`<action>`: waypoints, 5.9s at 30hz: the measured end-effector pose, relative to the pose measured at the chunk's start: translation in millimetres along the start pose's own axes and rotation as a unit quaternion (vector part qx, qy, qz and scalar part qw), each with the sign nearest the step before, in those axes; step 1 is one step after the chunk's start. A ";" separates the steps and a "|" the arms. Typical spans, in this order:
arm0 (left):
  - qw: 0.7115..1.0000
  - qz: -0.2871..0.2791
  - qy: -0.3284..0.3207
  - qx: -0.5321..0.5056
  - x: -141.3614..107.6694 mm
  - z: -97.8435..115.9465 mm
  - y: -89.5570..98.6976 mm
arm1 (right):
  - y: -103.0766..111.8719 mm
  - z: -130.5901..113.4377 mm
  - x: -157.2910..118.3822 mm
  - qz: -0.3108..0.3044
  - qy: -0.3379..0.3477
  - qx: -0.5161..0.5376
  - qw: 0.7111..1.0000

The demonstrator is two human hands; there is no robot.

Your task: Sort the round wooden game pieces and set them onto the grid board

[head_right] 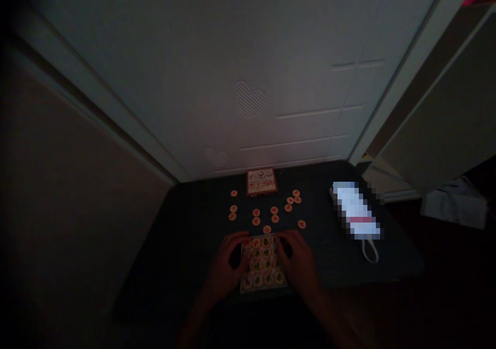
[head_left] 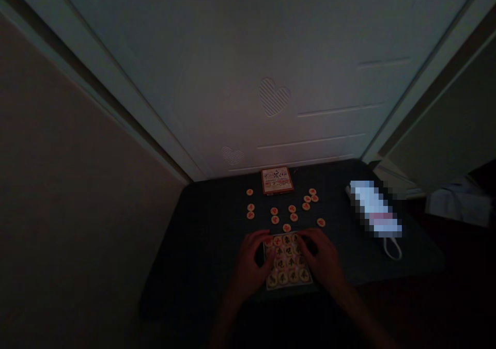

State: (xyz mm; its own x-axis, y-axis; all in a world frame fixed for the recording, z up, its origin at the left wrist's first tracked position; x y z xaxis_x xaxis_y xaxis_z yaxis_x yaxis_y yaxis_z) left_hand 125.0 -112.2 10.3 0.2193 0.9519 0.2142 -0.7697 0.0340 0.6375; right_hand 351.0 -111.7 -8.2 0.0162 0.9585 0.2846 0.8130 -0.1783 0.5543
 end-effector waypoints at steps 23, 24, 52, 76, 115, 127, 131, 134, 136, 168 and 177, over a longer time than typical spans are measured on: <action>0.999 0.027 0.009 -0.037 0.5 -3.4 1.0 | 46.5 50.2 79.9 0.043 0.016 -0.108 0.993; 0.999 0.033 0.011 -0.040 0.6 -3.8 1.5 | 45.5 54.0 85.7 0.035 0.020 -0.109 0.993; 0.997 0.053 0.025 -0.046 -0.3 -7.9 1.6 | 45.5 38.4 79.0 0.033 -0.015 -0.073 0.997; 0.954 -0.018 0.162 -0.252 -3.1 43.5 4.5 | 8.7 -63.0 -3.1 -0.094 0.162 0.130 0.974; 0.974 -0.013 0.113 -0.197 -2.9 48.4 -0.4 | 7.8 -59.7 2.4 -0.142 -0.106 0.234 0.956; 0.964 0.004 0.174 -0.200 0.3 46.8 3.5 | 8.9 -65.8 4.5 -0.134 -0.094 0.207 0.965; 0.962 -0.008 0.177 -0.207 -0.6 44.5 4.2 | 9.6 -69.2 4.6 -0.140 -0.074 0.212 0.964; 0.962 -0.005 0.174 -0.209 -0.8 45.2 4.1 | 8.4 -67.9 3.3 -0.138 -0.084 0.214 0.963; 0.963 -0.007 0.172 -0.208 -0.8 46.9 3.7 | 7.2 -65.9 2.7 -0.128 -0.102 0.217 0.962; 0.961 -0.020 0.209 -0.179 -11.1 28.5 25.5 | 0.7 -56.2 -10.0 -0.139 0.138 0.048 0.980; 0.970 -0.028 0.208 -0.120 -27.4 14.0 18.0 | -6.0 -58.0 -12.5 -0.177 0.168 -0.011 0.970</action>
State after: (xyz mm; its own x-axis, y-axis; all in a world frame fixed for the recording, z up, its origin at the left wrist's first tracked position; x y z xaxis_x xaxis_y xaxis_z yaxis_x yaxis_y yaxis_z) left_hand 113.4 -142.0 26.3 0.0423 0.9853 -0.1654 -0.8915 0.1119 0.4389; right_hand 312.1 -135.5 30.3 -0.4547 0.8348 0.3104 0.7204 0.1398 0.6793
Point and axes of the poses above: each hand's wrist, its own x-axis towards the middle knuckle, its own y-axis out of the back of the hand, z = x × y, the point moved 2 cm from there along x, towards the middle knuckle, and after that the axes turned 1 degree about -x, right-handed, at the moved point
